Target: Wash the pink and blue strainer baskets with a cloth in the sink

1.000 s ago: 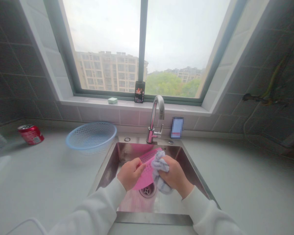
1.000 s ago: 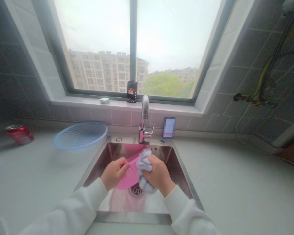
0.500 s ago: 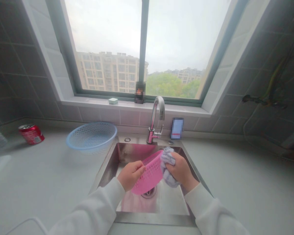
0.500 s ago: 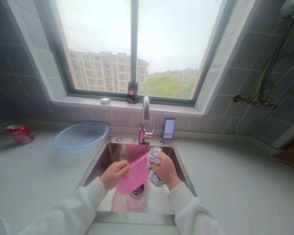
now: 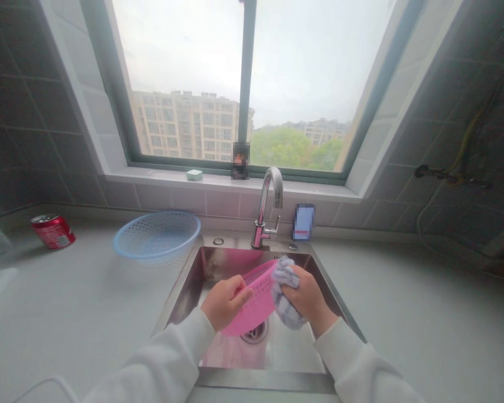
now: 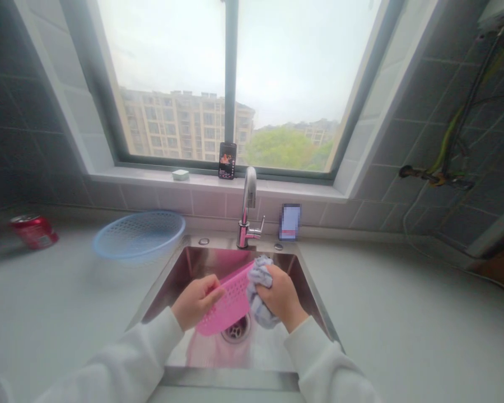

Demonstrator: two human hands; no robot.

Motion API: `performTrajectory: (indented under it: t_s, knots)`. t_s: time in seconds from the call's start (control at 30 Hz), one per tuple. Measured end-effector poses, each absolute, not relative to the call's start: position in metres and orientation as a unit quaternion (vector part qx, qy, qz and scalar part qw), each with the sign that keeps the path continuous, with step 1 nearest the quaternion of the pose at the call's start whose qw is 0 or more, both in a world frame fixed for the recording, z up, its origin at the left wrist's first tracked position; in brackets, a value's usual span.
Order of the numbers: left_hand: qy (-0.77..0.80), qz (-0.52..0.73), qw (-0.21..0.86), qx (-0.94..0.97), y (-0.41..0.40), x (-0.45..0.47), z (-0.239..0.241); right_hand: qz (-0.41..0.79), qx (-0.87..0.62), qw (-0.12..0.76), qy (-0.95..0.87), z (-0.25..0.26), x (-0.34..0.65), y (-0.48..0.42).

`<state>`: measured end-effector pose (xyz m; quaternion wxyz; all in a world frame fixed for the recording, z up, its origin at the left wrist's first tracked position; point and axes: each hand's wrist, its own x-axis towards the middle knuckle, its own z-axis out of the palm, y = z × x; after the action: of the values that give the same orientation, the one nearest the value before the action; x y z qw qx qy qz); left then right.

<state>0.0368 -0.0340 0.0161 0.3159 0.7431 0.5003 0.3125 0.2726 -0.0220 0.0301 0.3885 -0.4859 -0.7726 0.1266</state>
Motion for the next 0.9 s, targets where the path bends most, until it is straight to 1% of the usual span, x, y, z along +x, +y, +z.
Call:
performTrajectory:
  t_s: [0.07, 0.2, 0.27, 0.37, 0.5, 0.7, 0.8, 0.9]
  knots:
    - [0.503, 0.318, 0.302, 0.745, -0.034, 0.036, 0.015, 0.118, -0.489, 0.391, -0.771, 0.031, 0.272, -0.025]
    - [0.501, 0.323, 0.285, 0.751, -0.034, 0.035, 0.014, 0.151, -0.408, 0.340, -0.834, 0.032, 0.250, -0.045]
    - [0.498, 0.321, 0.288, 0.753, -0.034, 0.035, 0.014, 0.169, -0.391, 0.334, -0.841, 0.032, 0.246, -0.046]
    - [0.498, 0.320, 0.304, 0.746, -0.035, 0.037, 0.015, 0.158, -0.438, 0.383, -0.797, 0.030, 0.263, -0.028]
    - [0.480, 0.326, 0.345, 0.738, -0.037, 0.038, 0.015, 0.140, -0.523, 0.397, -0.741, 0.026, 0.294, -0.004]
    - [0.424, 0.310, 0.392, 0.756, -0.034, 0.035, 0.015, 0.125, -0.540, 0.376, -0.742, 0.021, 0.301, 0.003]
    - [0.437, 0.313, 0.419, 0.732, -0.033, 0.036, 0.013, 0.124, -0.539, 0.391, -0.735, 0.026, 0.296, -0.002]
    - [0.478, 0.339, 0.398, 0.706, -0.033, 0.038, 0.012, 0.115, -0.508, 0.385, -0.762, 0.031, 0.278, -0.020]
